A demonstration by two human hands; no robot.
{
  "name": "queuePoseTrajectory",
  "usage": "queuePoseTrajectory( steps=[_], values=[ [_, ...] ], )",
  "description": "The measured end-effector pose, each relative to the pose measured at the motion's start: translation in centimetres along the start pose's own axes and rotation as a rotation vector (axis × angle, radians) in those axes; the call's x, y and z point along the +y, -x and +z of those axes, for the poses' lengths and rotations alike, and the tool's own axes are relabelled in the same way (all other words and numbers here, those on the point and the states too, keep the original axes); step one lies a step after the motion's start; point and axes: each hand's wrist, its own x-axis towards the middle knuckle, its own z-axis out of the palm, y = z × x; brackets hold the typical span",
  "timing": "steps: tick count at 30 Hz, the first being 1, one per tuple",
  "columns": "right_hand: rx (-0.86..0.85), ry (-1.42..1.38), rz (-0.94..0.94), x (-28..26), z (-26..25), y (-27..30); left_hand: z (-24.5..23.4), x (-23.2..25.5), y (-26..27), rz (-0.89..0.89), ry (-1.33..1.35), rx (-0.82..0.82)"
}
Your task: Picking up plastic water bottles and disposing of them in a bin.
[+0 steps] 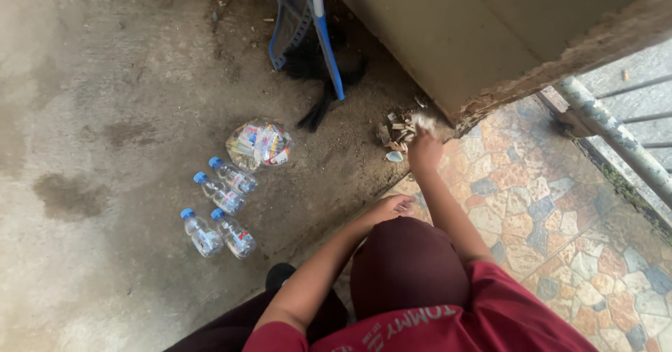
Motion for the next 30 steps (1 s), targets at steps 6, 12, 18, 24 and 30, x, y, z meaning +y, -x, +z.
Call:
queuePoseTrajectory(
  steps=[6, 12, 18, 24, 30],
  values=[
    [-0.255, 0.357, -0.197, 6.7, 10.2, -10.1, 0.3, -3.1, -0.4, -0.021, 0.024, 0.026],
    [-0.322, 0.064, -0.269, 2.5, 4.6, -7.4, -2.0, 4.7, 3.3, -0.039, 0.024, 0.184],
    [-0.160, -0.221, -0.329, -3.1, -8.2, -1.7, -8.3, 4.0, 3.8, -0.064, -0.084, 0.793],
    [-0.059, -0.988, 0.040, 3.9, -4.6, -2.3, -14.3, -0.9, 5.0, 0.112, -0.023, 1.120],
    [-0.097, -0.497, -0.453, -7.4, -5.6, -3.6, -13.7, -2.7, 5.3, 0.026, -0.066, 1.032]
  ],
)
